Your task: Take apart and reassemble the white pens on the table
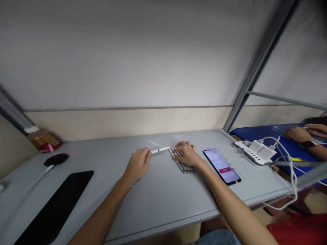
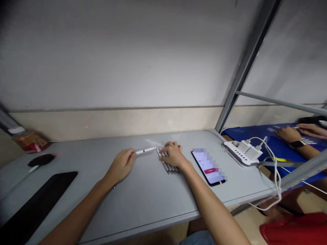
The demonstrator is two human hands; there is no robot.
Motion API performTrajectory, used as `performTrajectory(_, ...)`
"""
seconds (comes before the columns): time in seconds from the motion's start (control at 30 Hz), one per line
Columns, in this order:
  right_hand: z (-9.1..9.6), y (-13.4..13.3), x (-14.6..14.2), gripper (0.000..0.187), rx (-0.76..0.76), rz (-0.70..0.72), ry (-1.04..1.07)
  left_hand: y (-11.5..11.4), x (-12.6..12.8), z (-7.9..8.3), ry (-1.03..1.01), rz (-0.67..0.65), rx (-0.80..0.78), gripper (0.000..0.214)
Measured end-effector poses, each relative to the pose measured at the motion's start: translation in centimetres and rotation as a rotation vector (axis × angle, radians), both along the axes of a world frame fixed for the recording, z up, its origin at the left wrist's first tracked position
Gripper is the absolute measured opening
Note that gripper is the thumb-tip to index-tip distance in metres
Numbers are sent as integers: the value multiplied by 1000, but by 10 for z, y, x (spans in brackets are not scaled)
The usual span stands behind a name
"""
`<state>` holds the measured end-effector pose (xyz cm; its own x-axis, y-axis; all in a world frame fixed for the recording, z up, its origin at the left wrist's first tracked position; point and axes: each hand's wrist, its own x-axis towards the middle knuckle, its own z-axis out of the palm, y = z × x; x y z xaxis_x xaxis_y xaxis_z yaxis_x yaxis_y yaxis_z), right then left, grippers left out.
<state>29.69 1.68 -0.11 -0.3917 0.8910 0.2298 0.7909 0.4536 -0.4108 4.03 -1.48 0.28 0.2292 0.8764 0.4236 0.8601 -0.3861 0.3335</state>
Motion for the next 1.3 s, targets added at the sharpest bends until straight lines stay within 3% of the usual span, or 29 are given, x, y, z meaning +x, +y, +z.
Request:
performTrajectory(0.17, 5, -3, -2, 27, 33, -20, 56, 0, 1, 1, -8, -23, 4, 24)
performTrajectory(0.27, 12, -7, -6, 31, 60, 2, 265, -2, 2, 1, 8, -38, 11, 25)
performTrajectory(0.4, 17, -10, -13, 41, -131, 125, 536, -6, 6, 3, 40, -118, 20, 25)
performTrajectory(0.5, 14, -11, -17, 49, -216, 154, 505, -7, 7, 4, 45, -176, 1, 25)
performTrajectory(0.67, 13, -11, -20, 21, -162, 193, 600, -7, 6, 4, 49, -175, -41, 25)
performTrajectory(0.8, 14, -12, -20, 24, -221, 194, 551, -7, 6, 4, 37, -173, -32, 25)
performTrajectory(0.93, 14, -12, -21, 14, -118, 189, 543, -8, 6, 3, 43, -175, -34, 25)
performTrajectory(1.0, 13, -12, -22, 22, -100, 185, 559, -8, 6, 3, 46, -178, -40, 25)
performTrajectory(1.2, 14, -14, -23, 13, -86, 215, 526, -7, 6, 2, 43, -178, -48, 25)
performTrajectory(1.3, 15, -15, -24, 20, -86, 216, 539, -7, 7, 2, 32, -177, -50, 25)
